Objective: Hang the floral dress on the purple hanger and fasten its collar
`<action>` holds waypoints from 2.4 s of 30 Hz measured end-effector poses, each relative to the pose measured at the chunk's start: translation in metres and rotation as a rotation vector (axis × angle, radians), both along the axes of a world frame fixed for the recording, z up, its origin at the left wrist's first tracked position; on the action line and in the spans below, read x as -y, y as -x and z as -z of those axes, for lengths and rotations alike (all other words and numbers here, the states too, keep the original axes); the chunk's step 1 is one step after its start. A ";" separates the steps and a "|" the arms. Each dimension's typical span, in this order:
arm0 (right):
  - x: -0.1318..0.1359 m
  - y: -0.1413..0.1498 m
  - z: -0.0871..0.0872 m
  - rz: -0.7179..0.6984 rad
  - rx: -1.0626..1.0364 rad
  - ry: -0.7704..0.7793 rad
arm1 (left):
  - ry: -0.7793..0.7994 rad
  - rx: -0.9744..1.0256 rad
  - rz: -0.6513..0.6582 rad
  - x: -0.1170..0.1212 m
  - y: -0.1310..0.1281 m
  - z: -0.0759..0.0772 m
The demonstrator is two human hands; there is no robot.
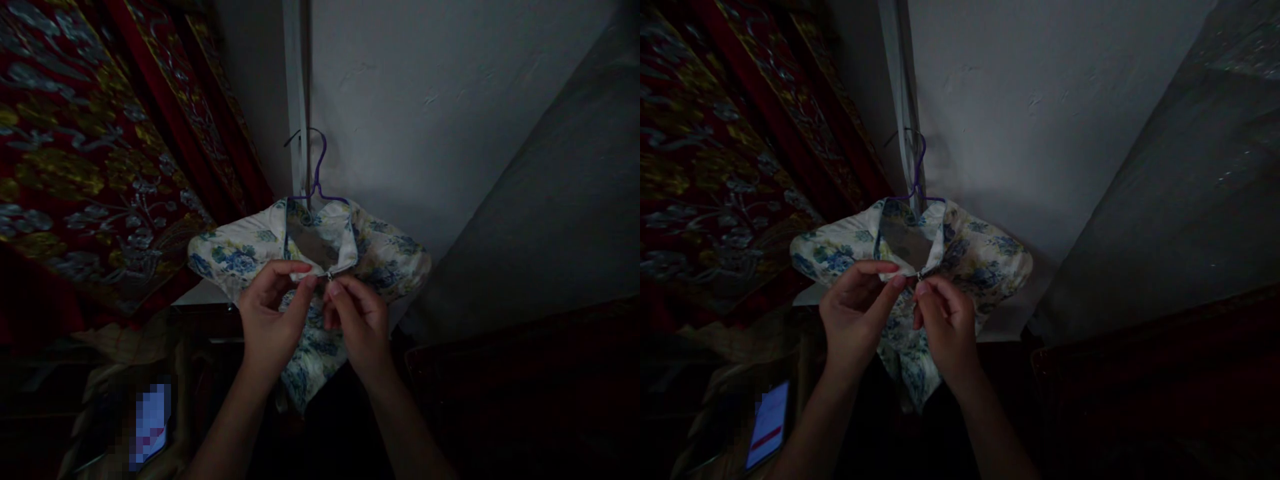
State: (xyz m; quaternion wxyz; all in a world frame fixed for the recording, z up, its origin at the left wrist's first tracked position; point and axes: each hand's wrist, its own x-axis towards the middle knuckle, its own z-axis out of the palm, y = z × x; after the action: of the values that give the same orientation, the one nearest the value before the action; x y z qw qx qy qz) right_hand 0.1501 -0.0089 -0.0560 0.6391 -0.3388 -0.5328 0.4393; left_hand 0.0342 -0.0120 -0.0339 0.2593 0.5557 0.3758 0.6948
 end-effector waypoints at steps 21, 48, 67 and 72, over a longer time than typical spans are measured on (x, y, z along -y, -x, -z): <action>0.017 0.005 0.010 0.047 0.000 0.032 | 0.066 0.135 -0.102 0.015 -0.014 0.015; 0.023 0.014 0.021 0.094 0.046 0.006 | 0.106 0.059 -0.141 0.021 -0.014 0.008; 0.017 0.002 0.000 -0.001 0.062 -0.052 | -0.283 -0.718 -0.205 0.001 0.033 -0.011; 0.014 0.005 -0.008 0.029 0.054 -0.052 | -0.317 -0.822 -0.082 -0.002 0.037 -0.025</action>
State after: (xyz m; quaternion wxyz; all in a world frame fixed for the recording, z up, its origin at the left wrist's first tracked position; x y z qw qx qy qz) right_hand 0.1451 -0.0230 -0.0480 0.6395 -0.3415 -0.5561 0.4065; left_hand -0.0028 -0.0103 -0.0084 -0.0279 0.8033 0.3583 0.4750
